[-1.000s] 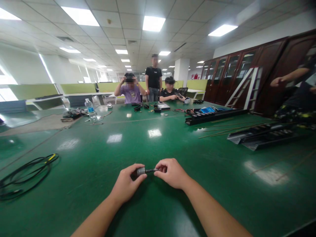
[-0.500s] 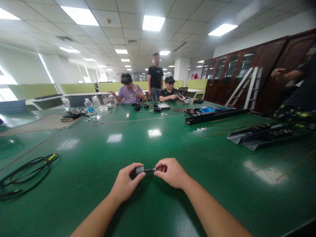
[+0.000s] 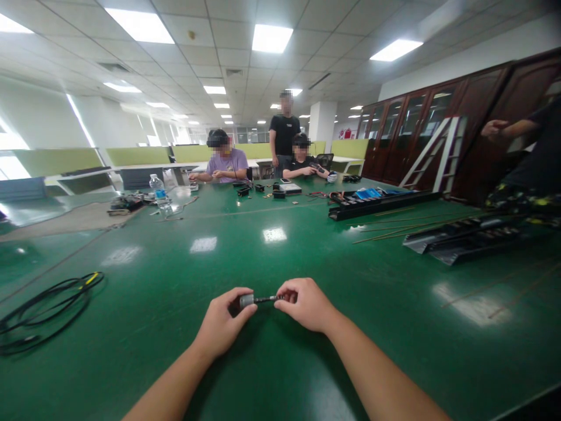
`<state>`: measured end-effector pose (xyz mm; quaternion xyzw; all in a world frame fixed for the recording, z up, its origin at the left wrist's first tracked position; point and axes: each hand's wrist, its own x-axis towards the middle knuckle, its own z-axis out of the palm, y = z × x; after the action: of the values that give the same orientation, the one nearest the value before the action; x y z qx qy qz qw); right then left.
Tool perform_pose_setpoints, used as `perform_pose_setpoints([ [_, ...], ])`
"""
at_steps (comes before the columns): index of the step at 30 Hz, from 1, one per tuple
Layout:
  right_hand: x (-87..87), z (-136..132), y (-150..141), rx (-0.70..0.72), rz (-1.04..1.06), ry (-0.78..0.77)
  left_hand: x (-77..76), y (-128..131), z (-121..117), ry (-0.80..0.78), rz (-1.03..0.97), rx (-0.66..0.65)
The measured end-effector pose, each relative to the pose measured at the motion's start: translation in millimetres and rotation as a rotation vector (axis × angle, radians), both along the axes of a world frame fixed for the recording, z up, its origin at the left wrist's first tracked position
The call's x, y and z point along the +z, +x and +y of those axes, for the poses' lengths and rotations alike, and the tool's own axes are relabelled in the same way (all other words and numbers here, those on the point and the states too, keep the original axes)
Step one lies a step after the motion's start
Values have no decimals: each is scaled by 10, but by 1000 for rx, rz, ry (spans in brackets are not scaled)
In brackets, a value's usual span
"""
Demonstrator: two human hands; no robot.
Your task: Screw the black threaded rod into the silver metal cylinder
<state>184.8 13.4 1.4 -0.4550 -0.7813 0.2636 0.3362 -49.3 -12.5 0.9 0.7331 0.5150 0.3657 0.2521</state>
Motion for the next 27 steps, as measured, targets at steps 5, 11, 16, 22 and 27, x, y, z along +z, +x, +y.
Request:
perform_pose_setpoints([
  [5, 16, 1, 13, -6, -5, -2, 2, -4, 4, -23, -39, 12],
  [11, 16, 10, 30, -12, 23, -6, -23, -32, 45, -96, -181, 39],
  [16, -20, 19, 34, 6, 29, -31, -53, -51, 101, -210, -443, 75],
  [22, -45, 25, 32, 2, 52, -39, 104, -271, 25, -355, -794, 211],
  [27, -51, 3, 6, 33, 54, -43, 290, -727, -381, -393, -868, 305],
])
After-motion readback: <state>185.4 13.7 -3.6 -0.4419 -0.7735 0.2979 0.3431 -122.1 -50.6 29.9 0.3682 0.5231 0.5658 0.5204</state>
